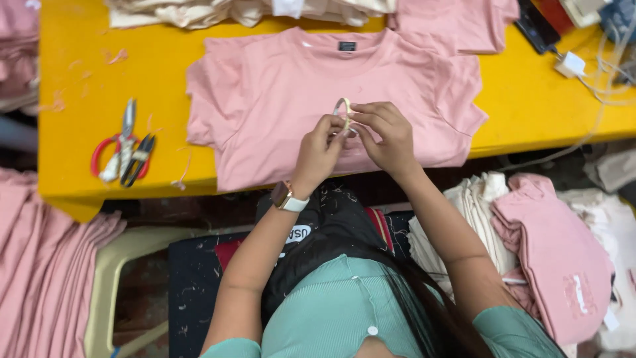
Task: Inspecting pink t-shirts, trimming loose threads with scissors, and folding them on a work table in a garment factory.
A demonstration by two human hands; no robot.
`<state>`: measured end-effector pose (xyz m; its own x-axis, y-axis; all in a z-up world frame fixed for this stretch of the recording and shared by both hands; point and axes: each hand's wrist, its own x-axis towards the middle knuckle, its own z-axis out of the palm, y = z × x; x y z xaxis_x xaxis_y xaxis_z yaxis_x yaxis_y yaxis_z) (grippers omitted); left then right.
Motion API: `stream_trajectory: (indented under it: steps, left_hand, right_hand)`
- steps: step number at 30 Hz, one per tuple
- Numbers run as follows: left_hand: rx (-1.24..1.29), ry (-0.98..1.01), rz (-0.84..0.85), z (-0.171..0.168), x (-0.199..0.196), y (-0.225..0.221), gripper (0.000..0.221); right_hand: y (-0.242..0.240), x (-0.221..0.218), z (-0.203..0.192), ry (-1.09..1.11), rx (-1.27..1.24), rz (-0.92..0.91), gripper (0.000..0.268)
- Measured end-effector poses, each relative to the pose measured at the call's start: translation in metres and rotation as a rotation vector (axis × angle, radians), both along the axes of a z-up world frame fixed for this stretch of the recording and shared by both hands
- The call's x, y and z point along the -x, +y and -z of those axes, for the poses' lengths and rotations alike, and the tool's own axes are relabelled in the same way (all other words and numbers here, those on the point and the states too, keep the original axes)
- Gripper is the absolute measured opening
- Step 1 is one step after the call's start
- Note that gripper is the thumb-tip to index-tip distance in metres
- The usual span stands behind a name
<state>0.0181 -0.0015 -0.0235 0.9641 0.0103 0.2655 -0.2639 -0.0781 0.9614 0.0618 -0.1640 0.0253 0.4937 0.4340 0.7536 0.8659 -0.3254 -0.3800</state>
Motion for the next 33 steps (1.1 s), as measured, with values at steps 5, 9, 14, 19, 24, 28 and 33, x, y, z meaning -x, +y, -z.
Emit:
stream_trajectory:
  steps: [5,9,14,19,24,28,33]
  left_hand:
    - [-0.044,-0.006,-0.125,0.013,0.003,0.006,0.017]
    - [-0.098,0.033,-0.106,0.025,0.003,0.013,0.014]
    - [-0.026,0.034,-0.104,0.031,0.005,0.021,0.013]
    - [-0.007,0.040,-0.076,0.039,0.003,0.015,0.011]
    - [-0.156,0.033,-0.102,0.026,0.016,0.015,0.014]
    - [-0.355,-0.127,-0.379,0.032,0.029,0.067,0.024]
    - [-0.898,0.104,-1.034,0.016,0.080,0.238,0.038]
  right_hand:
    - [0.022,0.003,0.010,-0.157,0.054,-0.019,0.012]
    - [0.031,-0.001,0.009,-0.158,0.037,-0.019,0.014]
    - [0.036,0.001,0.016,-0.133,0.069,-0.076,0.014]
    - [0.035,0.000,0.034,-0.234,0.051,0.001,0.009]
    - [0.031,-0.004,0.054,-0.119,-0.014,0.030,0.011]
    - [0.030,0.000,0.047,0.047,-0.074,0.017,0.008]
    - [0.029,0.012,0.040,0.193,-0.071,-0.058,0.013]
